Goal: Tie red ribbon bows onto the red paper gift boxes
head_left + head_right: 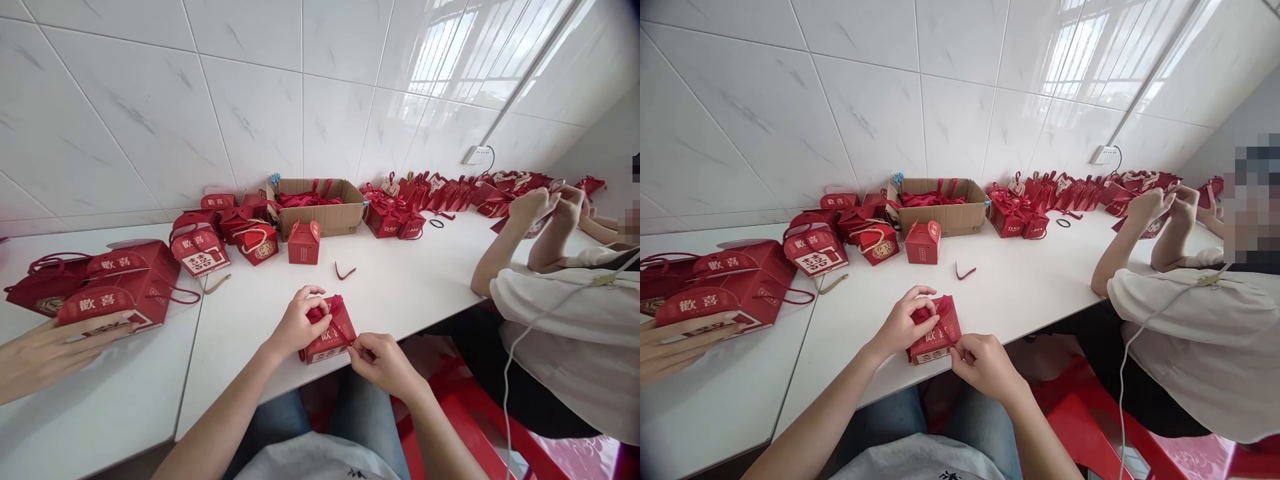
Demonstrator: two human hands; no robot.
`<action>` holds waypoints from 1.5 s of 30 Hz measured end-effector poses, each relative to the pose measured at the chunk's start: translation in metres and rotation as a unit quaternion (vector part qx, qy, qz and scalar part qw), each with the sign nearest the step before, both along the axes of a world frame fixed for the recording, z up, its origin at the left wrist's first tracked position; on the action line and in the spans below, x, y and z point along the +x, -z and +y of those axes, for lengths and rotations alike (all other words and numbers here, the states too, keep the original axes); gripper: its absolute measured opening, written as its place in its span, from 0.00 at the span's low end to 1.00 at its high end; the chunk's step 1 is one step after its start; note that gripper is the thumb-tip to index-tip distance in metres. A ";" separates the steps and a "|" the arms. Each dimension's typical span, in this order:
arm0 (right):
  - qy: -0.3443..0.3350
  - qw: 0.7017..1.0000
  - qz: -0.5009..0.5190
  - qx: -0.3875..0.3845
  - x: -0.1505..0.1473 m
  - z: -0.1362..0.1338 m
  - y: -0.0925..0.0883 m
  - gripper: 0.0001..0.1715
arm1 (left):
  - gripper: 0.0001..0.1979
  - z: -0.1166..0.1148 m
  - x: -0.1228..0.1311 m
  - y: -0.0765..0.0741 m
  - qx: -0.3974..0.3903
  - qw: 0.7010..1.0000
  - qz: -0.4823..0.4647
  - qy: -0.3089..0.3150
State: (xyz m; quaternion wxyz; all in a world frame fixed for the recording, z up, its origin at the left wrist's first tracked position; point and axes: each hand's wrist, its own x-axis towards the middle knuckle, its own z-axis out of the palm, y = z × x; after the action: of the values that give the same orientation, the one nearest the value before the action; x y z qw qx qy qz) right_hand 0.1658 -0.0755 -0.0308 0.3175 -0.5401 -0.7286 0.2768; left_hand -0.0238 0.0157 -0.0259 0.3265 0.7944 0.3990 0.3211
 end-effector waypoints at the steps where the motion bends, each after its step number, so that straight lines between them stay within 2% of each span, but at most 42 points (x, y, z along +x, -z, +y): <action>1: 0.000 1.000 0.003 -0.003 0.001 -0.001 0.000 0.17 | 0.05 0.000 0.000 0.000 -0.001 1.000 0.001 0.000; 9: 0.010 0.998 0.049 -0.026 -0.001 -0.010 0.005 0.17 | 0.05 0.001 0.002 0.000 -0.011 1.000 0.005 0.007; 13: -0.015 0.996 0.081 -0.025 0.008 -0.009 0.015 0.22 | 0.05 0.001 0.000 -0.003 -0.017 0.999 -0.035 0.009; 15: -0.002 0.994 0.105 -0.001 0.019 -0.007 0.022 0.25 | 0.12 0.001 -0.005 -0.006 -0.047 0.996 -0.081 -0.012; 18: 0.080 0.986 0.143 0.034 0.037 -0.002 0.033 0.28 | 0.15 -0.002 -0.017 -0.010 -0.112 0.977 -0.155 -0.093; 21: 0.127 0.979 0.155 0.036 0.048 0.001 0.039 0.25 | 0.15 -0.007 -0.031 -0.008 -0.144 0.961 -0.178 -0.154; 28: 0.084 0.978 0.187 0.032 0.039 0.003 0.039 0.07 | 0.13 -0.027 -0.045 0.009 -0.194 0.958 -0.152 -0.149; 29: 0.072 0.980 0.183 0.034 0.036 0.003 0.039 0.10 | 0.13 -0.029 -0.045 0.011 -0.196 0.959 -0.142 -0.147; 33: 0.015 0.988 0.156 0.009 0.017 -0.001 0.046 0.39 | 0.15 -0.036 -0.040 0.012 -0.230 0.962 -0.108 -0.094; 34: 0.017 0.987 0.159 0.005 0.010 -0.002 0.050 0.46 | 0.16 -0.038 -0.039 0.011 -0.237 0.962 -0.107 -0.078; 36: 0.063 0.982 0.179 0.018 -0.006 -0.004 0.058 0.56 | 0.18 -0.042 -0.037 0.005 -0.239 0.962 -0.115 -0.061; 40: 0.182 0.955 0.216 0.086 -0.035 -0.004 0.071 0.66 | 0.19 -0.056 -0.032 -0.011 -0.223 0.964 -0.131 -0.062; 43: 0.211 0.949 0.200 0.123 -0.051 -0.005 0.074 0.70 | 0.19 -0.071 -0.025 -0.017 -0.262 0.955 -0.134 -0.037; 45: 0.220 0.948 0.185 0.136 -0.059 -0.006 0.075 0.70 | 0.19 -0.080 -0.020 -0.016 -0.291 0.947 -0.130 -0.025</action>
State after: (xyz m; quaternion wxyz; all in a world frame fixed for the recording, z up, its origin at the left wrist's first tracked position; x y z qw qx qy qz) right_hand 0.1068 -0.0813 -0.1060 0.5701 -0.5778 -0.5511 0.1938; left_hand -0.0442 -0.0644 -0.0102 0.5846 0.6056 0.4489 0.2998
